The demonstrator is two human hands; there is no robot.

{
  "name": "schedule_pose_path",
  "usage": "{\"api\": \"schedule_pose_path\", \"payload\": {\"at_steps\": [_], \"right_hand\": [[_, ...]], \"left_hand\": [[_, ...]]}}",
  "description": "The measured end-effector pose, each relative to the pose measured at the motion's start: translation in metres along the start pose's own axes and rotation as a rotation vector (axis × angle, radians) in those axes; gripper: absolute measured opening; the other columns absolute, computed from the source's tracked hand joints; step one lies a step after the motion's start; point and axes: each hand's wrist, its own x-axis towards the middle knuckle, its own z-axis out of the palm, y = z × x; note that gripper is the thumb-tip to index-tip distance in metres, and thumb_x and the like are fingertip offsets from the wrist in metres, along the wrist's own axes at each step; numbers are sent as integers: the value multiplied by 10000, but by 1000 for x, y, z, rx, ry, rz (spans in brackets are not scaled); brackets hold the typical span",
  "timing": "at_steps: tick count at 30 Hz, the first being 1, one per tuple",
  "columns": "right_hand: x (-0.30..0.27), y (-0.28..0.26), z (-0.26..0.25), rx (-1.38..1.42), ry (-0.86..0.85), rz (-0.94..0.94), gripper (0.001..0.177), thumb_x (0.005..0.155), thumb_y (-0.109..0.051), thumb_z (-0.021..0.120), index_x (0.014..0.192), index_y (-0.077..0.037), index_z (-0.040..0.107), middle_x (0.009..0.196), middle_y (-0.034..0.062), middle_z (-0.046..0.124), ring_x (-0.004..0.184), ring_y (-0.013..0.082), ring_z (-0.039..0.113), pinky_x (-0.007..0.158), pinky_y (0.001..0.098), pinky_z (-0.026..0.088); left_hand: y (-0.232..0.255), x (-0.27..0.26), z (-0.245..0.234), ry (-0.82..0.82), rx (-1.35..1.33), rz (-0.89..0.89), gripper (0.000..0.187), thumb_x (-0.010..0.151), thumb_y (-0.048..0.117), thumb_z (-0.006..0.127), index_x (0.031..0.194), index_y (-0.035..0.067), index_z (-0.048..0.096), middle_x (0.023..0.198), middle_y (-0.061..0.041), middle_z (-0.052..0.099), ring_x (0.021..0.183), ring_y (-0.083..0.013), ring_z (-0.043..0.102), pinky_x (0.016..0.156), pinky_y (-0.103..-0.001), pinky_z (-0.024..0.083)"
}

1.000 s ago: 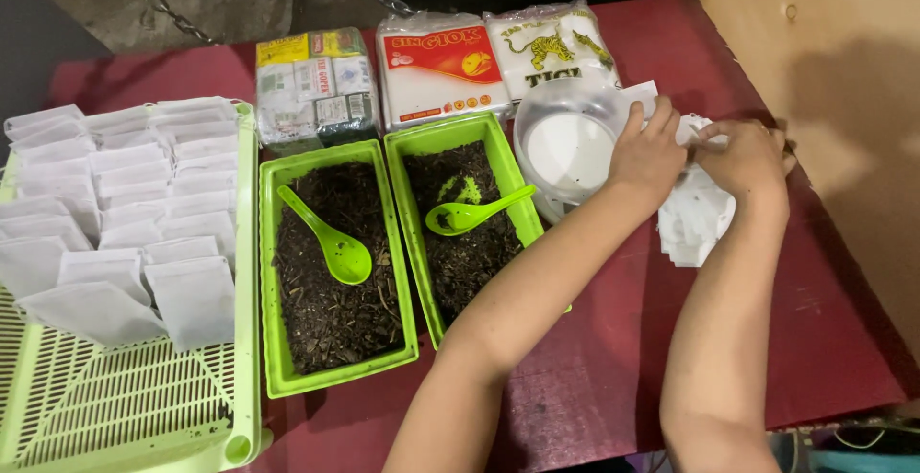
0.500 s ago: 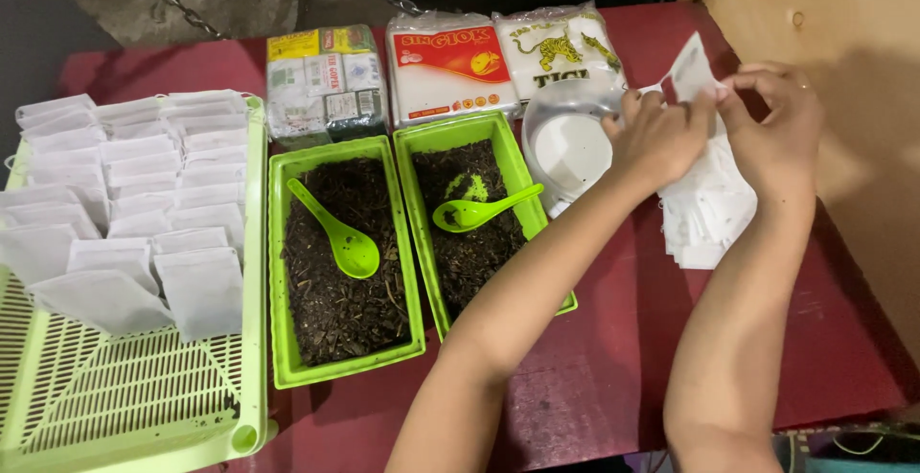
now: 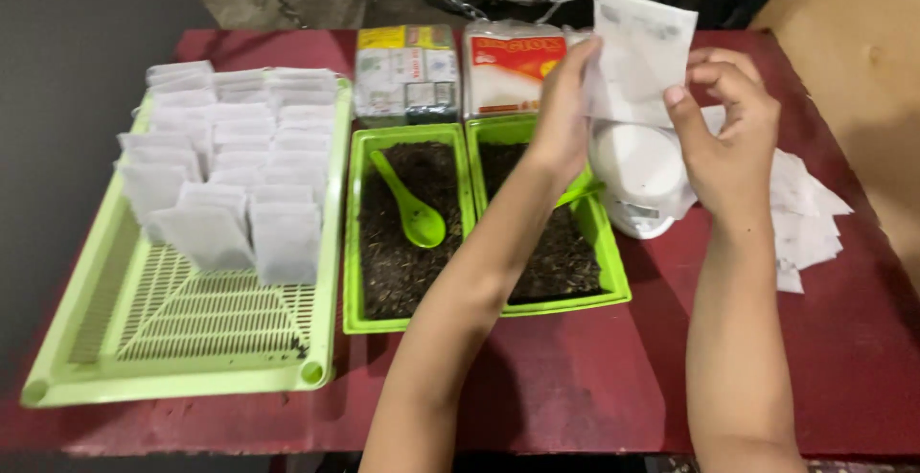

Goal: Filling small white filter bags with tea leaves using a plastic spoon and organizing them in a tray

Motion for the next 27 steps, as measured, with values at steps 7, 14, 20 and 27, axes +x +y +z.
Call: {"api": "schedule_pose_path", "payload": {"at_steps": [7, 14, 20, 27], "right_hand": [[15, -46, 51, 168, -115, -3, 69, 1100, -23, 664, 1044, 2, 632, 1173, 137, 625, 1161, 261, 585, 1014, 373, 434], [21, -74, 77, 338, -242, 165, 225, 1049, -183, 634, 1237, -61, 639, 1267, 71, 644, 1201, 182, 571, 1031, 359, 416], [20, -51, 76, 273, -268, 49, 78, 1016, -92, 751, 1054, -37, 710, 1217, 157, 667, 1166, 297, 614, 1022, 428, 411], [17, -70, 69, 209, -301, -18, 112, 920, -42, 825, 929, -16, 716, 1168, 192, 672, 1155, 386, 628, 1053, 494, 419]], "left_hand": [[112, -77, -27, 47, 545, 521, 107, 916, 228, 628, 828, 167, 624, 777, 68, 579, 760, -79, 519, 713, -235, 409], [160, -120, -48, 83, 1208, 781, 87, 898, 264, 666, 904, 197, 722, 953, 8, 714, 945, -208, 664, 874, -354, 478], [180, -142, -45, 37, 1649, 613, 208, 869, 292, 720, 1006, 147, 780, 1031, -85, 724, 1057, -282, 626, 1028, -597, 250], [196, -173, -15, -44, 1658, 618, 149, 844, 163, 794, 975, 100, 765, 1024, -134, 709, 1086, -314, 616, 1042, -696, 169]]}}
